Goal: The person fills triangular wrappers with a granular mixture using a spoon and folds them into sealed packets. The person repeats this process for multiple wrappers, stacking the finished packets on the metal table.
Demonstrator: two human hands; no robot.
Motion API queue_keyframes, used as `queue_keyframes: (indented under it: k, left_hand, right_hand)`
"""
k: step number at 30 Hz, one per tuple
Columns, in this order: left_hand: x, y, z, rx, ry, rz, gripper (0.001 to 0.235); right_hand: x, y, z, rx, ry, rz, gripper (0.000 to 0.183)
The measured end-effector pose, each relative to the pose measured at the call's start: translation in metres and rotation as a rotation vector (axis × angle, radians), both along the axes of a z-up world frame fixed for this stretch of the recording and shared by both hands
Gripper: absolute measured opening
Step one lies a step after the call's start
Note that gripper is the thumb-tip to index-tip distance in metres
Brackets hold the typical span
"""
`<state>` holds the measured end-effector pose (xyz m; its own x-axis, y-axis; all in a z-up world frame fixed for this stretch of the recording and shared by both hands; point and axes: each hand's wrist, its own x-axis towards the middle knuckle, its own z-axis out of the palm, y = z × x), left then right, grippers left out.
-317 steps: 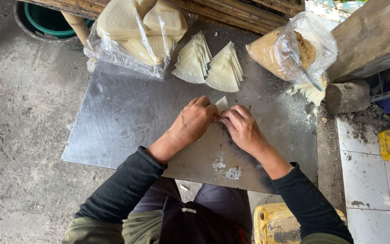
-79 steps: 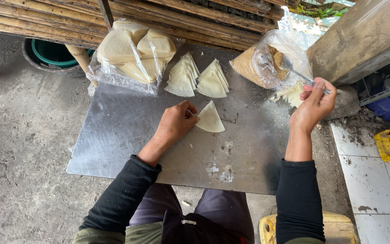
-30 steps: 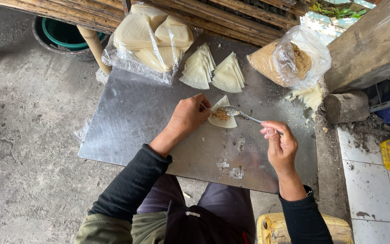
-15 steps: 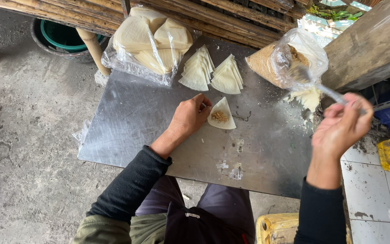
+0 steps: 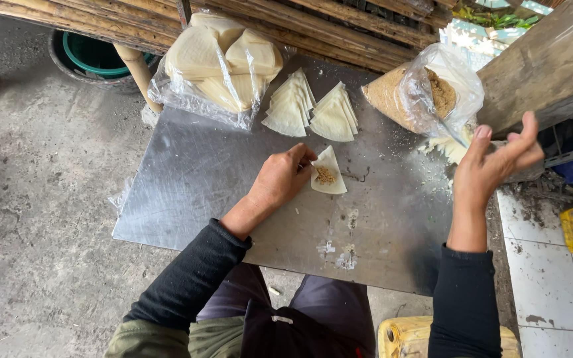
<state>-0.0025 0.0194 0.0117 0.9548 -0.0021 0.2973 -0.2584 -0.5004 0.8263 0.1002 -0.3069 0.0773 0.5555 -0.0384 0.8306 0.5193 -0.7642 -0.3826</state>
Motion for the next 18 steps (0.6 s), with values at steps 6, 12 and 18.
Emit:
queue_keyframes:
  k: [6,12,18]
  left_hand:
    - [-0.001,-0.002,0.004,0.025,0.016,-0.028,0.024]
    - [0.000,-0.004,0.004,0.084,-0.021,-0.015,0.023]
    - [-0.002,-0.005,0.002,0.092,0.000,-0.009,0.017]
  right_hand:
    - [-0.032,0.036,-0.006,-0.443,0.515,0.683,0.036]
    - [-0.043,0.070,-0.041,-0.618,0.556,0.771,0.018]
    - [-0.053,0.080,-0.048,-0.564,0.490,0.750,0.014]
